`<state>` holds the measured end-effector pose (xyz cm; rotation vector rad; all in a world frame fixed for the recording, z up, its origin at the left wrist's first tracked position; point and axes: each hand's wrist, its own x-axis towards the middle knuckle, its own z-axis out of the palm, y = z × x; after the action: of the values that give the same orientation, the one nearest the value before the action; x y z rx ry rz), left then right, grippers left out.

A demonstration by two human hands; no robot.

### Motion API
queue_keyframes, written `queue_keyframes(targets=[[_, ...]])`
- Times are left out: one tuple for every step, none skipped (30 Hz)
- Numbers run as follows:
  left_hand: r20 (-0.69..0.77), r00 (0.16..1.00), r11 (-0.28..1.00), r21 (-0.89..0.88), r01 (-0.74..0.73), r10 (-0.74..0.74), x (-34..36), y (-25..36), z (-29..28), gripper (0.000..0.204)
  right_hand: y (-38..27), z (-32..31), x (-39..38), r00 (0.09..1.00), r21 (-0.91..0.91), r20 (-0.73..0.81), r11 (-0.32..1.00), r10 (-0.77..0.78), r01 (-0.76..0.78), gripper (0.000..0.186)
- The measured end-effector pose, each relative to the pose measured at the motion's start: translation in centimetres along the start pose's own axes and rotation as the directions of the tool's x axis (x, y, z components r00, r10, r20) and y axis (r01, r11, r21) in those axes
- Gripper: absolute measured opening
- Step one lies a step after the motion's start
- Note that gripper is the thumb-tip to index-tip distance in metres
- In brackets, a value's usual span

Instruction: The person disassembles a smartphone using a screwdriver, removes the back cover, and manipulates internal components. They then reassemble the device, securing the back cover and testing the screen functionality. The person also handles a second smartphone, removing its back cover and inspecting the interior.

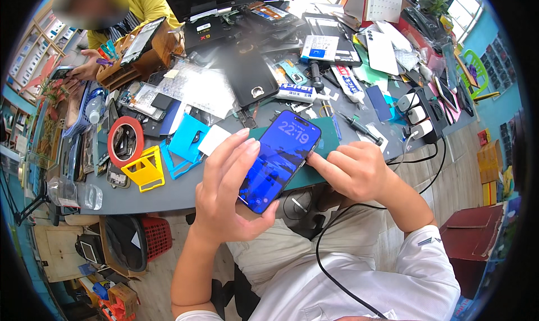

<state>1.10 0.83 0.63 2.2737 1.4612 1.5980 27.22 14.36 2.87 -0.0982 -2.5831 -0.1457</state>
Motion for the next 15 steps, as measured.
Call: queue_keyframes(targets=[[0.002,1.0,1.0,-0.001,-0.001,0.001,0.0,0.0,-0.02,0.093,0.03,-0.02,-0.03,1.0,0.004,0.004,1.0,0.0,0.0,0.048],[0.003,1.0,1.0,-0.002,-0.001,0.001,0.0,-0.01,-0.02,0.093,0.06,-0.02,-0.04,1.0,0.007,0.008,1.0,0.0,0.0,0.048],[0.003,1.0,1.0,-0.003,0.001,-0.001,0.03,-0.02,-0.01,0.093,0.08,0.03,-0.05,1.0,0.005,0.002,1.0,-0.001,0.001,0.048],[0.004,1.0,1.0,-0.003,0.004,-0.004,0.02,0.01,0.02,0.093,0.07,0.09,-0.07,1.0,0.003,-0.004,1.0,-0.003,0.003,0.048],[0.005,1.0,1.0,-0.003,0.007,-0.007,-0.01,0.03,0.04,0.093,0.05,0.14,-0.08,1.0,0.001,-0.01,1.0,-0.004,0.004,0.047],[0.002,1.0,1.0,-0.007,0.006,-0.006,-0.06,-0.02,0.07,0.093,0.02,0.11,-0.04,1.0,-0.002,-0.006,1.0,-0.005,0.005,0.047],[-0.002,1.0,1.0,-0.01,0.003,-0.003,-0.07,-0.09,0.08,0.093,-0.03,-0.02,0.06,1.0,-0.008,-0.003,1.0,-0.006,0.006,0.047],[-0.005,1.0,1.0,-0.013,0.001,-0.001,-0.09,-0.15,0.1,0.093,-0.07,-0.09,0.12,1.0,-0.012,0.0,1.0,-0.008,0.008,0.047],[-0.01,1.0,1.0,-0.021,0.004,-0.004,-0.15,-0.22,0.16,0.093,-0.1,-0.07,0.1,1.0,-0.019,0.0,1.0,-0.009,0.009,0.046],[-0.015,1.0,1.0,-0.029,0.006,-0.007,-0.19,-0.24,0.23,0.093,-0.15,-0.09,0.1,1.0,-0.027,-0.002,1.0,-0.011,0.011,0.046],[-0.02,1.0,0.999,-0.036,0.008,-0.009,-0.2,-0.2,0.22,0.094,-0.19,-0.13,0.11,1.0,-0.034,-0.003,0.999,-0.013,0.013,0.045],[0.005,1.0,0.999,-0.038,0.019,-0.018,-0.21,-0.12,0.01,0.096,-0.22,-0.16,0.18,1.0,-0.04,-0.006,0.999,-0.014,0.013,0.044],[0.029,0.999,0.999,-0.041,0.028,-0.027,-0.25,-0.12,-0.22,0.098,-0.18,-0.16,0.25,1.0,-0.047,-0.008,0.999,-0.013,0.013,0.042],[0.054,0.998,0.998,-0.044,0.038,-0.035,-0.27,-0.1,-0.34,0.1,-0.17,-0.18,0.31,1.0,-0.054,-0.011,0.998,-0.012,0.012,0.041],[0.031,0.999,0.998,-0.04,0.046,-0.044,-0.21,-0.08,-0.29,0.098,-0.2,-0.25,0.36,1.0,-0.063,-0.005,0.998,-0.01,0.009,0.039]])
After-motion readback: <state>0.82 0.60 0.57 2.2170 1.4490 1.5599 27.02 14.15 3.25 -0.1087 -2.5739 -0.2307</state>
